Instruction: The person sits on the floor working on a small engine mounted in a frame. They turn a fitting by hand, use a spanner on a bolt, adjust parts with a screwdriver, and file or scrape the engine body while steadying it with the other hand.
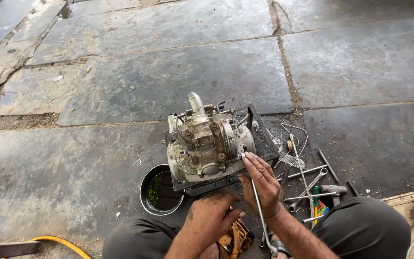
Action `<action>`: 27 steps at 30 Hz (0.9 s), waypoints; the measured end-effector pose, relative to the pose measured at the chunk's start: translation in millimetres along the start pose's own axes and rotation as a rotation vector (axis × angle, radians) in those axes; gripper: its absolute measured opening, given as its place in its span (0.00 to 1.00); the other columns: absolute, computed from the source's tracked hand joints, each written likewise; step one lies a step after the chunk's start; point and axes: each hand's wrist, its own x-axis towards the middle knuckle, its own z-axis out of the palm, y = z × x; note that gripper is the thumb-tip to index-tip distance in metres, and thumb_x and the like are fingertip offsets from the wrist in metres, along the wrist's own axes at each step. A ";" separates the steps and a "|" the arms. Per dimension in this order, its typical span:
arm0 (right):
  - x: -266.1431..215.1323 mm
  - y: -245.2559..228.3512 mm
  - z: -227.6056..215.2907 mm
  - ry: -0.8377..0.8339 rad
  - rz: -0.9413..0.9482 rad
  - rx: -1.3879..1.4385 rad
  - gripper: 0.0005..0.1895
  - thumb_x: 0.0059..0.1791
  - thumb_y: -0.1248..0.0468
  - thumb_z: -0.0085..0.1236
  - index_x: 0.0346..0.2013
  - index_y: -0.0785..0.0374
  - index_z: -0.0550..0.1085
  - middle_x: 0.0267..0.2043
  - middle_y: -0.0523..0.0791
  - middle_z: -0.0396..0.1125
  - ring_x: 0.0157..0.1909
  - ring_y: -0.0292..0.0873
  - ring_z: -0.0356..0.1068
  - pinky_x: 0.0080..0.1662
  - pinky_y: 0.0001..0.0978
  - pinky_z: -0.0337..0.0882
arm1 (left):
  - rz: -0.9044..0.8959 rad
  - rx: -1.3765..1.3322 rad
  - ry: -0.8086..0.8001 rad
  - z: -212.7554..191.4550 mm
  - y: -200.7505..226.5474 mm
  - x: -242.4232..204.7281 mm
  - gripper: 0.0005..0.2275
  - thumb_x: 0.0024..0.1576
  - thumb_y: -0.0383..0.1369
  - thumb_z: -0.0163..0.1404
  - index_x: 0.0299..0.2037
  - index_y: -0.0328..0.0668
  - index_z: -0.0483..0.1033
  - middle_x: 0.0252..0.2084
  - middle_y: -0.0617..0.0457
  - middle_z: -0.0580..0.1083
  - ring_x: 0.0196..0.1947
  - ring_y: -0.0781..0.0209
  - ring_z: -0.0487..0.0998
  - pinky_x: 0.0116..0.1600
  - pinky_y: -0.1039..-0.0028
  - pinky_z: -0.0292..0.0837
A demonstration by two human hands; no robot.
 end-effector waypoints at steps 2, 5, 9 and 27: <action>-2.3 9.7 3.0 0.009 -0.029 0.005 0.19 0.52 0.68 0.60 0.57 0.70 0.73 0.59 0.55 0.71 0.64 0.54 0.70 0.65 0.43 0.73 | 0.018 0.001 0.008 0.9 -0.9 1.3 0.17 0.56 0.48 0.57 0.46 0.45 0.79 0.32 0.52 0.79 0.35 0.55 0.82 0.38 0.64 0.78; -1.8 18.1 3.7 -0.002 -0.077 0.040 0.16 0.53 0.70 0.60 0.56 0.68 0.74 0.58 0.56 0.72 0.63 0.53 0.72 0.63 0.40 0.76 | 0.063 0.002 0.033 2.0 -3.0 -1.2 0.17 0.57 0.47 0.58 0.46 0.44 0.79 0.33 0.51 0.79 0.36 0.53 0.82 0.38 0.63 0.78; 14.4 -7.4 -3.8 -0.011 0.029 0.068 0.15 0.51 0.71 0.59 0.52 0.70 0.76 0.54 0.56 0.73 0.57 0.52 0.76 0.58 0.39 0.78 | 0.050 0.012 -0.016 -2.8 1.3 -0.6 0.17 0.57 0.47 0.58 0.46 0.42 0.78 0.33 0.49 0.79 0.37 0.51 0.82 0.39 0.61 0.78; 56.5 -14.9 -30.0 -0.264 0.022 -0.018 0.07 0.48 0.74 0.59 0.40 0.71 0.78 0.40 0.56 0.77 0.44 0.51 0.80 0.44 0.37 0.81 | 0.063 -0.010 -0.057 -0.3 10.4 3.2 0.19 0.58 0.46 0.56 0.53 0.43 0.77 0.36 0.49 0.80 0.37 0.52 0.83 0.40 0.63 0.79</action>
